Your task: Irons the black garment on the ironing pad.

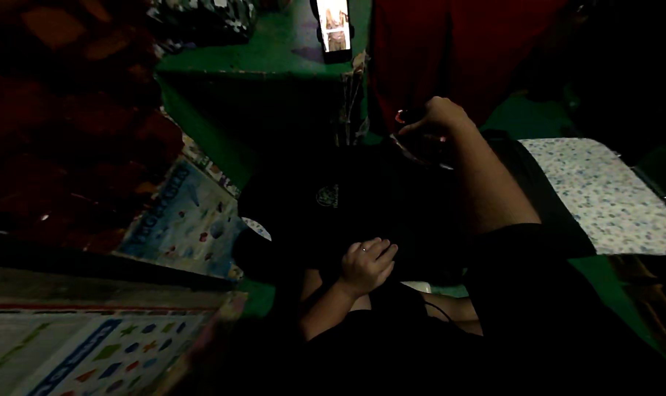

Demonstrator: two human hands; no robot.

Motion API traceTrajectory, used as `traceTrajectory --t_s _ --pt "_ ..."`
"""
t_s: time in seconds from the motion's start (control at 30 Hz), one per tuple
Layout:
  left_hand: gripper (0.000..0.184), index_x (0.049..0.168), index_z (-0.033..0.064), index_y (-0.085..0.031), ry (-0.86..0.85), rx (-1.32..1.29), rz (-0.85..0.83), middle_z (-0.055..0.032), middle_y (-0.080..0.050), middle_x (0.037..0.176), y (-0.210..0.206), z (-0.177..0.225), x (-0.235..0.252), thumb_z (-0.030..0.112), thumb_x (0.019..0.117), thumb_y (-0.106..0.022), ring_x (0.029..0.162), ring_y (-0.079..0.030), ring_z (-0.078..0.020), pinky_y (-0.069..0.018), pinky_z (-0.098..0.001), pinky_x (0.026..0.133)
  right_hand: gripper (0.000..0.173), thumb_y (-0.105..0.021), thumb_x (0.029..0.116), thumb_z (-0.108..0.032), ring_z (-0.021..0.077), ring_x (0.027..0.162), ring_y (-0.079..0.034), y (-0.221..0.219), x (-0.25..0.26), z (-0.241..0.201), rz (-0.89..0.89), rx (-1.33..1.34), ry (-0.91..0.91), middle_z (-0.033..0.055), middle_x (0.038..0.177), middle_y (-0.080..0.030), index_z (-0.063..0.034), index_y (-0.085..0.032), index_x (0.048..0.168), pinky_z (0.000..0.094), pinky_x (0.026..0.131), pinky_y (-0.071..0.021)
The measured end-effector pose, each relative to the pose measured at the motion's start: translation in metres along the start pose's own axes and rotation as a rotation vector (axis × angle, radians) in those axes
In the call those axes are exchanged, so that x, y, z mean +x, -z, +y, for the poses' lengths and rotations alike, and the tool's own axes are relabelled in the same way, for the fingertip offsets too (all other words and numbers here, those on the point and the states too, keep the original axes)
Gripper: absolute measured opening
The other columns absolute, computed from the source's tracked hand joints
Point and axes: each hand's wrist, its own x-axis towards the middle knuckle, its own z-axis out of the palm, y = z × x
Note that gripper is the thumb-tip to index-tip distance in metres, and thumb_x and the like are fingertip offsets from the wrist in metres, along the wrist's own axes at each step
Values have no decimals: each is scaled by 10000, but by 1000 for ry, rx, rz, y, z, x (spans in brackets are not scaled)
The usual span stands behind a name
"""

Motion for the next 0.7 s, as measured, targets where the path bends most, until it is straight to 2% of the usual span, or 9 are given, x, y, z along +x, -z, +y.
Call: traceTrajectory --t_s 0.07,0.13,0.23,0.33,0.4,0.43,0.53,0.63,0.7 --pt "267 1064 202 -800 -17 32 24 -29 -784 1082 -1 1 -4 311 953 -583 1031 -726 -214 -528 -378 857 678 -841 810 -551 475 1111 -648 -9 7 7 -23 31 129 283 1131 -693 26 -715 1144 727 951 -462" --pt "260 1062 214 -797 -30 60 49 -25 -783 1079 -1 3 -8 319 955 -584 1024 -724 -206 -518 -376 867 629 -857 808 -518 446 1087 -657 -10 -4 4 -93 31 207 254 1105 -705 0 -726 1140 704 954 -466" --pt "296 1136 242 -753 -50 80 109 -38 -743 1136 -1 3 -13 429 962 -604 1045 -671 -197 -449 -362 922 575 -884 793 -468 411 1041 -673 -14 -27 0 -165 43 308 224 1062 -719 -20 -738 1123 688 938 -485" --pt "518 1279 206 -630 -21 -2 135 -87 -655 1264 6 4 -14 608 960 -567 1175 -592 -218 -360 -358 1075 559 -888 797 -440 407 1007 -677 -16 -59 -6 -201 24 357 224 1037 -719 -10 -736 1121 684 923 -492" --pt "646 1341 162 -578 36 -117 106 -130 -632 1324 16 5 -13 678 956 -524 1258 -575 -234 -343 -384 1137 550 -895 790 -431 403 997 -676 -16 -83 -7 -209 7 392 215 1024 -718 -21 -733 1120 681 908 -494" --pt "671 1354 139 -557 81 -179 85 -154 -615 1349 22 3 -12 681 962 -514 1294 -561 -246 -342 -406 1156 557 -902 781 -431 399 1021 -679 -17 -96 -8 -215 -3 420 204 1045 -726 -44 -739 1146 679 928 -496" --pt "731 1364 42 -538 223 -245 76 -215 -570 1412 40 -11 -7 668 1000 -437 1359 -522 -277 -343 -473 1170 585 -936 712 -452 409 942 -683 -21 -137 -9 -231 -32 495 205 956 -724 -8 -753 1045 686 877 -507" --pt "786 1422 -42 -505 365 -160 88 -247 -518 1482 57 -39 -4 627 1033 -371 1418 -470 -315 -290 -537 1193 538 -931 706 -467 370 834 -683 -26 -172 -10 -264 -65 556 166 841 -710 -19 -753 946 651 803 -521" --pt "694 1502 -39 -433 524 -59 -10 -246 -412 1577 70 -57 -5 498 1072 -340 1498 -351 -374 -193 -630 1208 514 -928 689 -481 333 754 -675 -33 -187 -6 -238 -52 612 128 758 -693 -41 -754 890 626 738 -525"
